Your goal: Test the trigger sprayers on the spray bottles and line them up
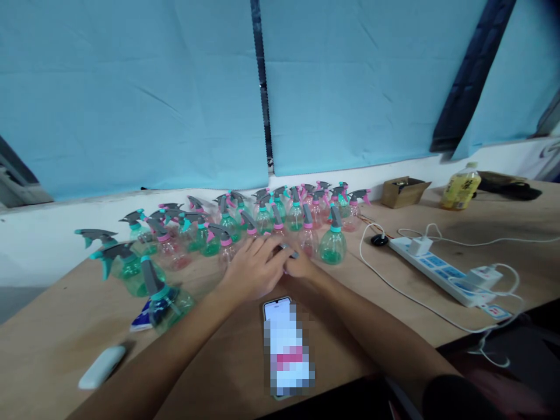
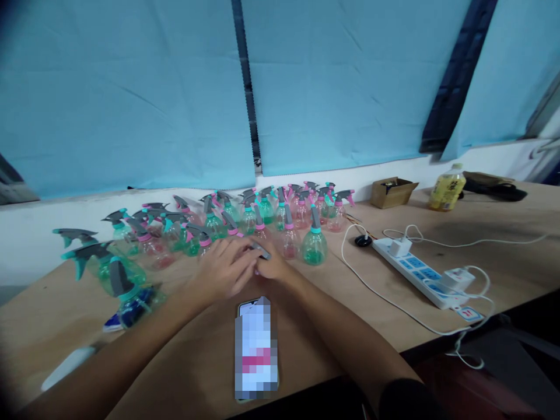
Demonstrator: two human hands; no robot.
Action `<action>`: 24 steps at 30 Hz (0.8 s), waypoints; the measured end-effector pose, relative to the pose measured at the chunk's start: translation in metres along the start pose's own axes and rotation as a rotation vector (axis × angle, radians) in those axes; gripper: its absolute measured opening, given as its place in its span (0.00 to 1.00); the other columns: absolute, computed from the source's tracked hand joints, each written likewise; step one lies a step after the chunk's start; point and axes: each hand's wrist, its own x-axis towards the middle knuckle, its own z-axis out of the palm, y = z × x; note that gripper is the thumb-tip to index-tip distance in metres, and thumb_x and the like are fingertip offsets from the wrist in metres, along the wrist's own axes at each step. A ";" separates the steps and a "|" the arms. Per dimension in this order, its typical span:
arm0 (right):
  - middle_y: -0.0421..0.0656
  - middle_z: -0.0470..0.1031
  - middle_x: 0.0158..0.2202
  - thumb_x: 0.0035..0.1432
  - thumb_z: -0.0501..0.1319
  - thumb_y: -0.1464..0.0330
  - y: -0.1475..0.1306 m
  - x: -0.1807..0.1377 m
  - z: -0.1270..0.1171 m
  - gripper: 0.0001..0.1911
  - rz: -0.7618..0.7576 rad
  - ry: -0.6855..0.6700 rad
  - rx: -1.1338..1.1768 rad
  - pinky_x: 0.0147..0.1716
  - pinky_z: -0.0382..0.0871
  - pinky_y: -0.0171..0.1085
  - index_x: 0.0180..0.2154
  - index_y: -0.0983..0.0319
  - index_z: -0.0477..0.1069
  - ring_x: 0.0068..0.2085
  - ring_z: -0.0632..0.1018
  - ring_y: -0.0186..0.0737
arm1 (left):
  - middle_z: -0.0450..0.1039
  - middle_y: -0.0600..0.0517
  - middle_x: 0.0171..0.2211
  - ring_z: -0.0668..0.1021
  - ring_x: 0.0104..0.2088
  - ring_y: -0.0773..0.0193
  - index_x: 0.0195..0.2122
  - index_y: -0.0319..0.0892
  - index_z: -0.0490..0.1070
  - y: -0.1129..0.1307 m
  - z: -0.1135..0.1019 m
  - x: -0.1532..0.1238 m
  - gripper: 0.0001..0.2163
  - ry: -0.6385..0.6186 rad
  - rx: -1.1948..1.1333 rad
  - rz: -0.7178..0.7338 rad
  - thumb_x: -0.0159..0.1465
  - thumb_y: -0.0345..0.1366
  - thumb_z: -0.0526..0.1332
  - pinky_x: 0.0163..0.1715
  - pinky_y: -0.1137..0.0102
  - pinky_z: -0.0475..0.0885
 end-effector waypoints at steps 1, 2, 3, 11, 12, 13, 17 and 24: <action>0.40 0.76 0.35 0.50 0.55 0.74 0.001 0.001 -0.001 0.15 0.038 0.037 0.020 0.43 0.71 0.41 0.38 0.58 0.74 0.39 0.75 0.40 | 0.74 0.45 0.42 0.74 0.40 0.56 0.44 0.42 0.72 0.001 0.000 -0.005 0.08 0.027 -0.047 -0.046 0.66 0.32 0.56 0.40 0.62 0.67; 0.40 0.76 0.34 0.49 0.56 0.73 0.000 0.002 -0.002 0.14 0.084 0.076 0.036 0.41 0.71 0.40 0.37 0.58 0.74 0.37 0.75 0.40 | 0.74 0.46 0.37 0.74 0.37 0.58 0.40 0.41 0.72 0.002 0.002 -0.011 0.06 0.035 -0.107 -0.078 0.66 0.34 0.56 0.37 0.64 0.67; 0.39 0.75 0.33 0.49 0.56 0.72 0.000 0.002 -0.003 0.13 0.132 0.109 0.050 0.39 0.71 0.39 0.35 0.58 0.75 0.36 0.75 0.39 | 0.74 0.47 0.33 0.74 0.34 0.60 0.36 0.41 0.71 0.002 0.004 -0.018 0.06 0.001 -0.176 -0.109 0.66 0.35 0.56 0.35 0.66 0.67; 0.38 0.73 0.25 0.43 0.57 0.72 -0.010 0.009 -0.003 0.10 0.330 0.032 0.297 0.28 0.67 0.33 0.29 0.60 0.75 0.28 0.73 0.35 | 0.62 0.58 0.19 0.65 0.22 0.69 0.25 0.43 0.64 -0.006 0.060 -0.080 0.15 -0.358 -0.487 -0.618 0.67 0.43 0.52 0.25 0.72 0.58; 0.38 0.74 0.25 0.42 0.57 0.72 -0.012 0.010 -0.002 0.11 0.340 0.010 0.303 0.28 0.67 0.33 0.29 0.60 0.75 0.27 0.73 0.34 | 0.62 0.58 0.19 0.65 0.22 0.68 0.25 0.43 0.64 -0.007 0.068 -0.085 0.15 -0.358 -0.510 -0.677 0.66 0.43 0.53 0.26 0.72 0.57; 0.38 0.74 0.24 0.41 0.57 0.72 -0.014 0.010 -0.002 0.11 0.346 -0.009 0.304 0.28 0.67 0.33 0.29 0.60 0.76 0.26 0.72 0.34 | 0.62 0.58 0.19 0.66 0.22 0.68 0.24 0.43 0.64 -0.007 0.075 -0.090 0.14 -0.362 -0.543 -0.721 0.65 0.43 0.53 0.26 0.72 0.58; 0.38 0.73 0.21 0.41 0.57 0.72 -0.019 0.013 0.002 0.10 0.365 -0.108 0.303 0.27 0.67 0.34 0.27 0.60 0.76 0.24 0.73 0.36 | 0.64 0.57 0.20 0.67 0.24 0.67 0.23 0.43 0.62 -0.008 0.093 -0.099 0.13 -0.369 -0.672 -0.799 0.63 0.42 0.54 0.26 0.72 0.58; 0.40 0.75 0.24 0.43 0.56 0.72 -0.022 0.016 0.008 0.14 0.357 -0.152 0.351 0.28 0.70 0.37 0.33 0.59 0.77 0.27 0.75 0.38 | 0.64 0.57 0.21 0.67 0.25 0.66 0.23 0.43 0.62 -0.009 0.098 -0.099 0.13 -0.342 -0.740 -0.884 0.62 0.42 0.55 0.28 0.72 0.60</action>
